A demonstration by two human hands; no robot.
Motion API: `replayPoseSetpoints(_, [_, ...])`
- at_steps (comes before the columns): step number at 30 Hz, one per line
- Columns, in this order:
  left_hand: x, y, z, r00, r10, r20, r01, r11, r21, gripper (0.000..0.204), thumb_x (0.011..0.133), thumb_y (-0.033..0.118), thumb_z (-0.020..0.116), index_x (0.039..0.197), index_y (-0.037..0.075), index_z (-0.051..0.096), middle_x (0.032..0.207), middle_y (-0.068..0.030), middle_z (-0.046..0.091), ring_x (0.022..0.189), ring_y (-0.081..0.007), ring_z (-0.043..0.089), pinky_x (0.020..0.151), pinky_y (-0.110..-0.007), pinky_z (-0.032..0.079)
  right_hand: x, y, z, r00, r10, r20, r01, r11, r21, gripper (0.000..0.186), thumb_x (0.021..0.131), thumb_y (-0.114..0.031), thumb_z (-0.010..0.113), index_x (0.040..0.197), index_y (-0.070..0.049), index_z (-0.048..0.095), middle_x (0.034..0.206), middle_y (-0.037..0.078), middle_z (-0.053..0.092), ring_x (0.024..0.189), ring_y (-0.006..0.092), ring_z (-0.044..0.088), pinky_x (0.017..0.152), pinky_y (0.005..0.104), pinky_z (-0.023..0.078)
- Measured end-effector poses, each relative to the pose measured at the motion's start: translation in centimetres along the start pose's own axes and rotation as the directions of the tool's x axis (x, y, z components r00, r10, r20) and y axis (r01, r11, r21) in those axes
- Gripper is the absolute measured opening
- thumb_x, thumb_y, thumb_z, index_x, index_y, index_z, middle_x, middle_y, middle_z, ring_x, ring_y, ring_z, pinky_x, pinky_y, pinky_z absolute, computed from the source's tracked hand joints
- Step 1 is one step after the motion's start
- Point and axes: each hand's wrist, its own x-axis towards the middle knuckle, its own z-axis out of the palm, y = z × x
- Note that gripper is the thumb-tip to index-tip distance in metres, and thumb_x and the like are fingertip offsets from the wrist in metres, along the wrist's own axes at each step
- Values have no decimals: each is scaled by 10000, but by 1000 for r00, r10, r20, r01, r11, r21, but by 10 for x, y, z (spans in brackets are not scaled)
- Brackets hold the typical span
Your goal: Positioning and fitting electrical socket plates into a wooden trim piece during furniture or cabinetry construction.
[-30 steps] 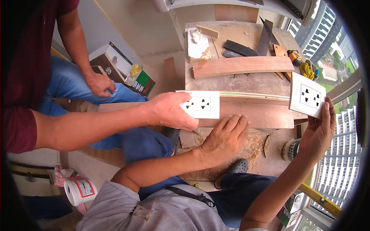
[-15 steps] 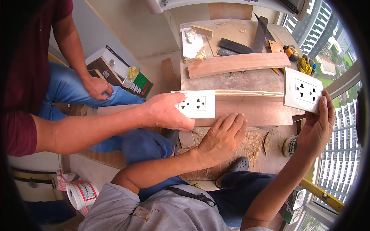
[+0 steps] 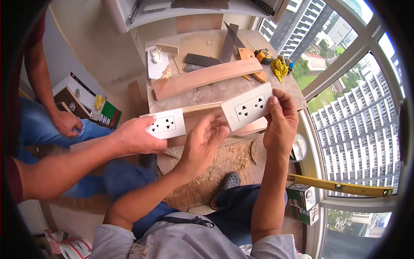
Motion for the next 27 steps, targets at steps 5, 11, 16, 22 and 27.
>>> replayPoseSetpoints(5, [9,-7,-1,971,215,-106,-162,915,370,209,1054,163,631,1126,-31,660,929,-146,670,827,-218,648,724,-344,512,-13,10,-16,994,56,94,-47,994,-103,179,1033,-71,638,1207,-26,631,1083,47,707,930,118,693,839,296,601])
replayPoseSetpoints(11, [8,0,3,946,322,-41,-277,866,416,144,1027,111,641,1012,-32,642,841,-159,598,734,-290,589,667,-391,465,-20,8,-34,970,234,59,-222,961,-168,126,1023,-49,638,1145,-29,615,1030,50,722,911,125,702,853,311,593])
replayPoseSetpoints(16, [11,-9,5,943,332,-29,-294,868,400,139,1021,107,643,1009,-32,644,817,-159,561,725,-307,571,664,-406,451,-18,12,-35,964,264,29,-254,948,-191,135,1015,-54,645,1143,-22,616,1018,53,721,892,118,694,829,297,588])
replayPoseSetpoints(22, [25,-17,4,977,-206,-55,206,978,-13,201,1042,141,624,1070,-54,663,852,-98,686,691,-154,656,614,-289,527,-12,9,-30,947,314,-63,-313,869,-384,152,995,-37,638,1141,3,653,987,50,720,836,96,672,753,265,566])
replayPoseSetpoints(27, [38,-19,0,942,-333,-48,320,930,-183,247,1050,136,602,1192,-60,645,911,-70,718,706,-90,669,613,-236,569,-8,24,-28,942,321,-96,-331,847,-415,161,998,-41,632,1140,22,673,952,34,713,802,76,648,717,252,555])
